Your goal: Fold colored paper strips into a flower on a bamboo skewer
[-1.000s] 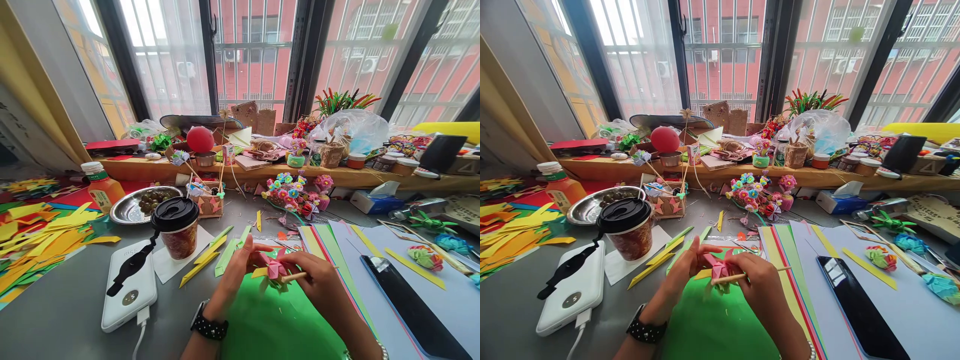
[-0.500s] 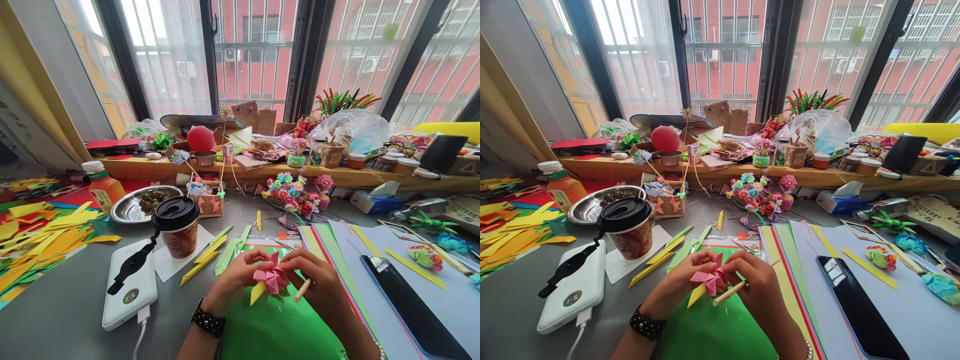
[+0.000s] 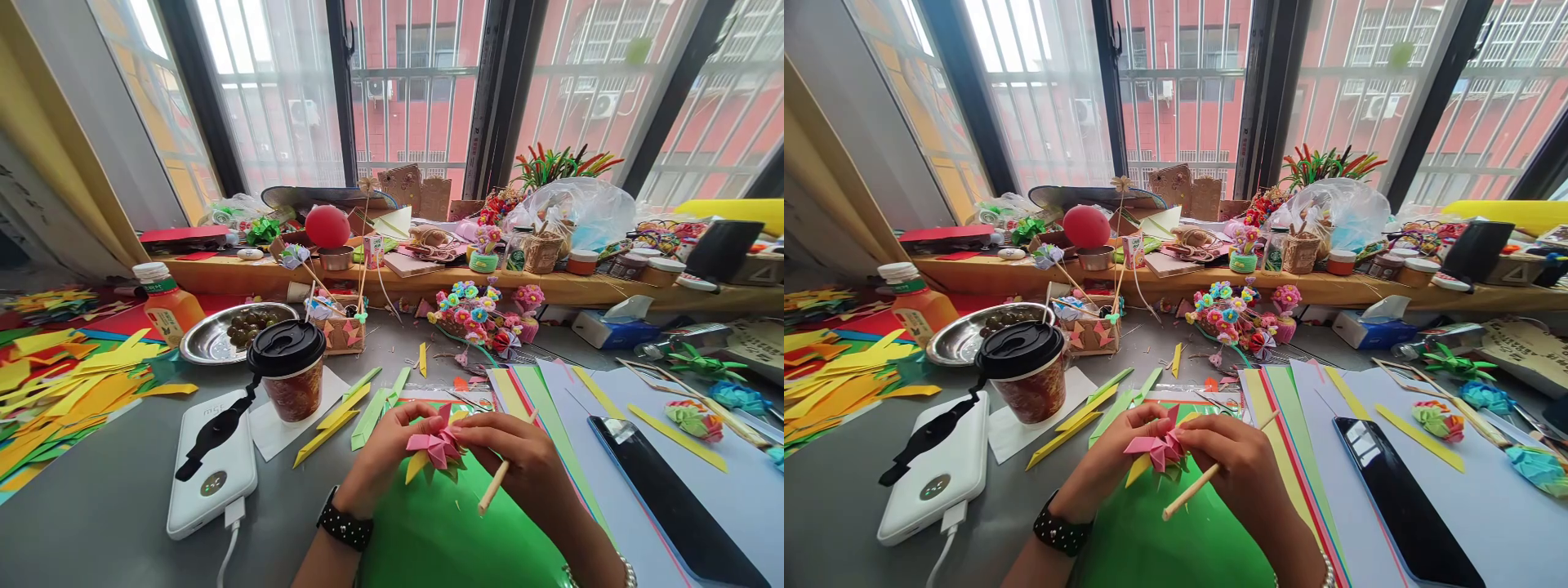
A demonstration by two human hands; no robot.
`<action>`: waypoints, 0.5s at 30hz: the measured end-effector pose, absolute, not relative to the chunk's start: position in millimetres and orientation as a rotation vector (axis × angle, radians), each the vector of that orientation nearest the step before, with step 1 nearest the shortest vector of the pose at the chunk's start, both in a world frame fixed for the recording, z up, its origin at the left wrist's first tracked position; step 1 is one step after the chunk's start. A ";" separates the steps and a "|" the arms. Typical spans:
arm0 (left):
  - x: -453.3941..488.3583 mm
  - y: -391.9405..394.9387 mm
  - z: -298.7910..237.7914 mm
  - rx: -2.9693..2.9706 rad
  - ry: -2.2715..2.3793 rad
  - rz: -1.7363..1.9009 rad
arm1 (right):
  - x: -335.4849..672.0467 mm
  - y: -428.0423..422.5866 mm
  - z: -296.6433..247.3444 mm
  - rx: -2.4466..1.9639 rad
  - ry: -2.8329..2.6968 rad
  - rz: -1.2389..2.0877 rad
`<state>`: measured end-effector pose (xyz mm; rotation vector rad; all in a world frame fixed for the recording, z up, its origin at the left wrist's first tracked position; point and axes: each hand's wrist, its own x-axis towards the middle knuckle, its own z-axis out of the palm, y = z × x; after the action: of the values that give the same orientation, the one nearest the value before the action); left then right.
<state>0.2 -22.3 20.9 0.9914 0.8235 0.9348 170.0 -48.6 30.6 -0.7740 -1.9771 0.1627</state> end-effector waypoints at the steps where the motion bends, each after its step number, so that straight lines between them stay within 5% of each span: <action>1: 0.3 -22.4 20.7 0.991 0.829 0.935 | 170.1 -48.6 30.6 -0.774 -1.982 0.159; 15: 0.9 -21.4 16.7 0.925 0.777 0.982 | 166.9 -51.1 34.6 -0.773 -1.981 0.063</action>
<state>0.9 -21.4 16.7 0.9251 0.7766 0.9820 166.9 -51.1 34.6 -0.7730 -1.9805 0.0635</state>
